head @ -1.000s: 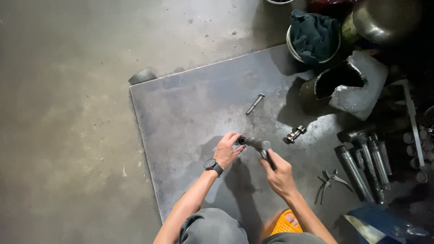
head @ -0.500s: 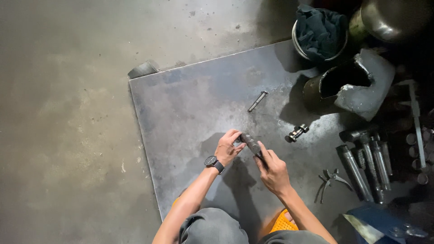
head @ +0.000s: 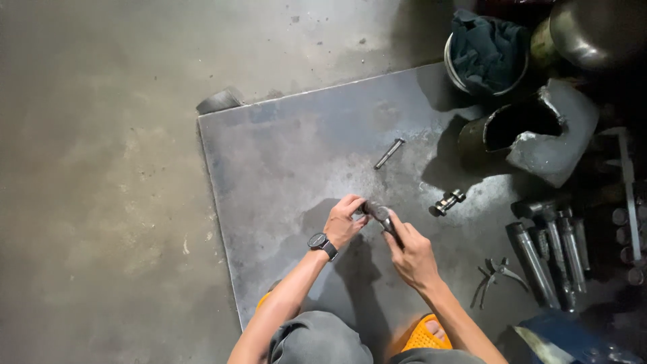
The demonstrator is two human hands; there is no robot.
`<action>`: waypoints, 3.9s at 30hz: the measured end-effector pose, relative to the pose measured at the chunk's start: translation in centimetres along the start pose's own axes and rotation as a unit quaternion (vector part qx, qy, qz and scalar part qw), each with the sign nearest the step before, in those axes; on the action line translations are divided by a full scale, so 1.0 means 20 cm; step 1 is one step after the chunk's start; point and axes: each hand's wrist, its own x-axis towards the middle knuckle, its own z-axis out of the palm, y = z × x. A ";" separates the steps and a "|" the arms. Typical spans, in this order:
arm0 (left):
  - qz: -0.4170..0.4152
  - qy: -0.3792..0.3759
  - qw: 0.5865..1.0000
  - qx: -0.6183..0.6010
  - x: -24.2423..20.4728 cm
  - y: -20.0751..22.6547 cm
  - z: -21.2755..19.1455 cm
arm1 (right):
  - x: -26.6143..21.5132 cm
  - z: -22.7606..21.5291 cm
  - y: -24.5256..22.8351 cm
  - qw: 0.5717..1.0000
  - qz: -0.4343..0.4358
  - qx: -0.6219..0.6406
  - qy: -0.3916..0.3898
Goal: The person holds a cylindrical metal part against a spinning grinding attachment on a lathe, producing sparks as they shape its end. They then carry the part to a floor workbench, fit components together by hand, wipe the part with a cloth, and return to the lathe to grind it again.
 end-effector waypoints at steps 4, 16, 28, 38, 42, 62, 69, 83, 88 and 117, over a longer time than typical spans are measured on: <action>-0.042 -0.024 0.999 -0.013 -0.02 0.06 -0.07 | -0.03 0.00 -0.08 0.997 0.024 0.052 0.045; 0.001 -0.006 1.000 0.002 -0.02 0.00 -0.02 | -0.04 0.01 -0.03 0.995 -0.020 0.062 0.069; 0.018 0.002 1.000 0.004 0.01 0.03 -0.01 | -0.01 0.03 0.06 0.999 -0.034 -0.006 0.008; -0.011 0.009 1.000 -0.018 0.02 0.09 -0.04 | -0.03 -0.02 -0.04 0.998 0.013 0.036 0.059; -0.010 -0.022 1.000 -0.006 0.00 0.02 -0.02 | -0.05 0.00 -0.03 0.994 -0.024 0.075 0.076; -0.018 -0.006 1.000 -0.008 0.00 0.01 0.00 | -0.05 0.01 0.01 0.998 0.001 0.030 0.047; -0.008 -0.009 1.000 0.009 0.02 0.03 0.02 | -0.01 -0.02 0.03 1.000 0.018 -0.016 -0.001; 0.019 -0.018 0.999 0.023 0.06 0.02 0.02 | -0.02 0.03 0.07 0.999 -0.035 0.009 0.037; -0.023 -0.008 1.000 -0.005 0.03 0.02 0.02 | -0.02 -0.03 -0.03 0.997 0.011 0.051 0.053; -0.014 -0.026 0.999 0.019 0.05 0.00 0.04 | -0.05 0.03 0.11 0.999 -0.019 0.022 0.044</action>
